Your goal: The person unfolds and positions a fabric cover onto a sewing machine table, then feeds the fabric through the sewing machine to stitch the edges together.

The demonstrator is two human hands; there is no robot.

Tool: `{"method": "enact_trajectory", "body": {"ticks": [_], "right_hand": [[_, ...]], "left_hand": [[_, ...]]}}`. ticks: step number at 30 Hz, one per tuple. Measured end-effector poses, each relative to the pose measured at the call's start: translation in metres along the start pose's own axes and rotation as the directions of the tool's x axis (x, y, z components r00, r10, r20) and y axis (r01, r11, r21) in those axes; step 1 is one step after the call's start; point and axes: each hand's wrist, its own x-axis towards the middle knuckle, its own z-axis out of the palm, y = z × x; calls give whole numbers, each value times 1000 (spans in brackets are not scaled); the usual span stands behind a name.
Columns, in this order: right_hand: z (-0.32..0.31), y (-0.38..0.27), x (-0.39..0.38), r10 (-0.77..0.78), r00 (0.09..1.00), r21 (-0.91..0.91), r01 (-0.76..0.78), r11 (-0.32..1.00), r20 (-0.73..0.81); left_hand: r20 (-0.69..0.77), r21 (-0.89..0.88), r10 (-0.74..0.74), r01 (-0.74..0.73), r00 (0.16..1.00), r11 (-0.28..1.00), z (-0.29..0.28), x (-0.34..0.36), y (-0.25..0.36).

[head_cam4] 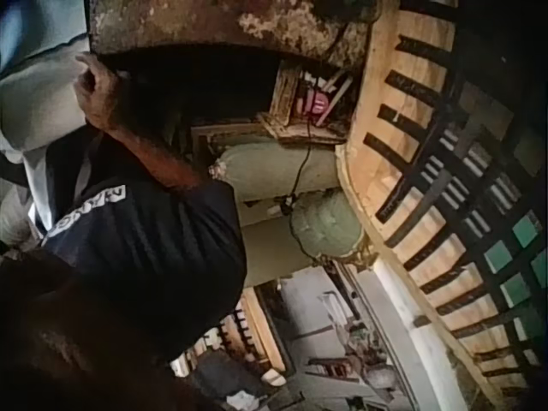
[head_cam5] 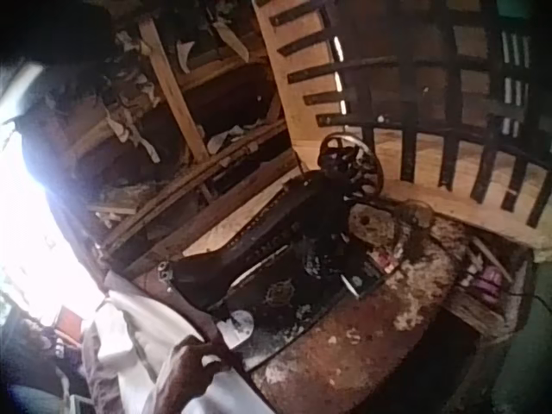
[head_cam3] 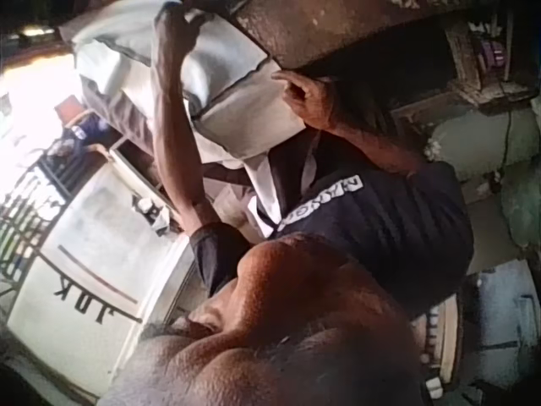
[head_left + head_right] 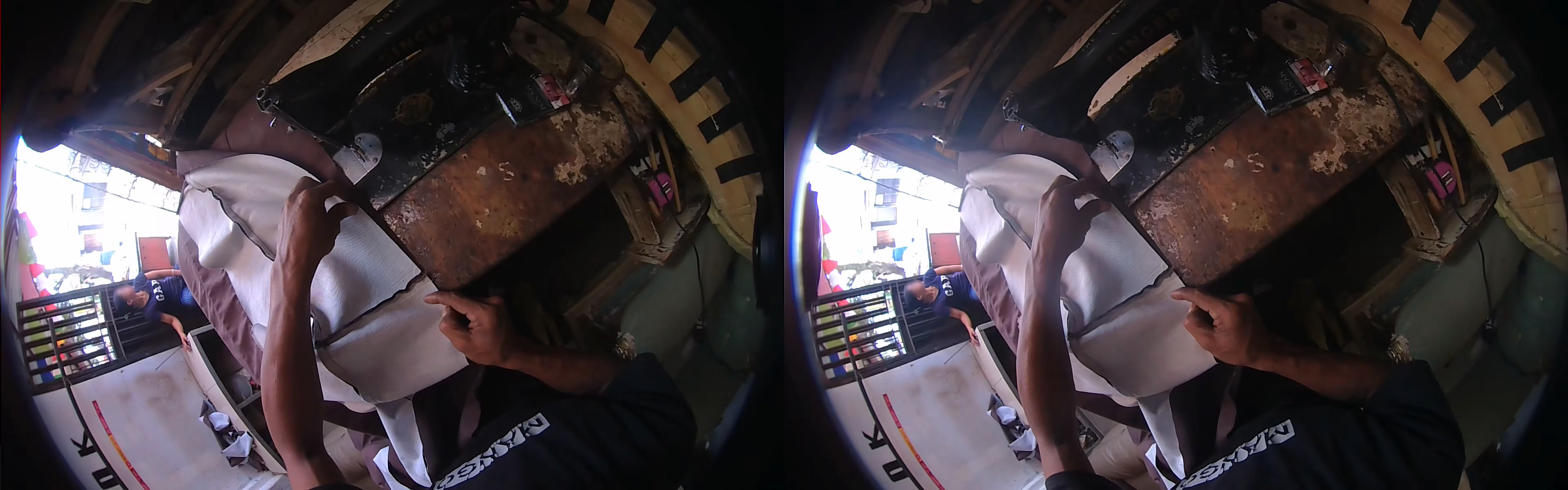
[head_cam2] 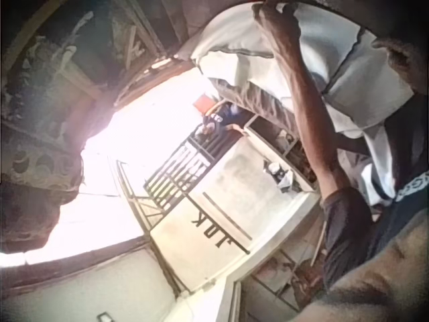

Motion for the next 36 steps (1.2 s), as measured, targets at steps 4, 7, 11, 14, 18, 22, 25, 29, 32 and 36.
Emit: {"method": "enact_trajectory", "body": {"ticks": [4,7,11,14,18,22,25,29,32,36], "right_hand": [[2,2,-1,29,1000,8,-29,1000,-9],[2,4,0,61,998,43,-62,997,8],[4,8,-3,50,999,51,-50,997,-1],[4,11,-3,61,998,66,-61,996,7],[5,10,-1,68,998,87,-68,994,2],[4,11,-3,76,997,99,-79,992,31],[2,3,5,27,999,38,-28,999,20],[5,-7,9,-147,989,-217,149,965,24],[5,-10,6,-118,987,-288,144,947,105],[-2,-5,3,2,989,-331,49,942,151]], "left_hand": [[-39,53,-45,47,998,997,7,-4,2],[-52,89,-40,45,998,995,10,-2,-4],[-13,121,-41,42,999,992,10,1,-7],[7,59,-81,80,997,995,9,1,-8],[-8,121,-59,60,998,991,9,4,-2],[-21,120,-55,57,998,991,9,1,2],[-76,152,-44,56,996,987,16,-3,4],[-64,177,-48,58,997,983,17,-9,7],[-51,192,-94,102,994,976,8,-25,25],[80,239,184,-198,980,951,8,-86,74]]}}
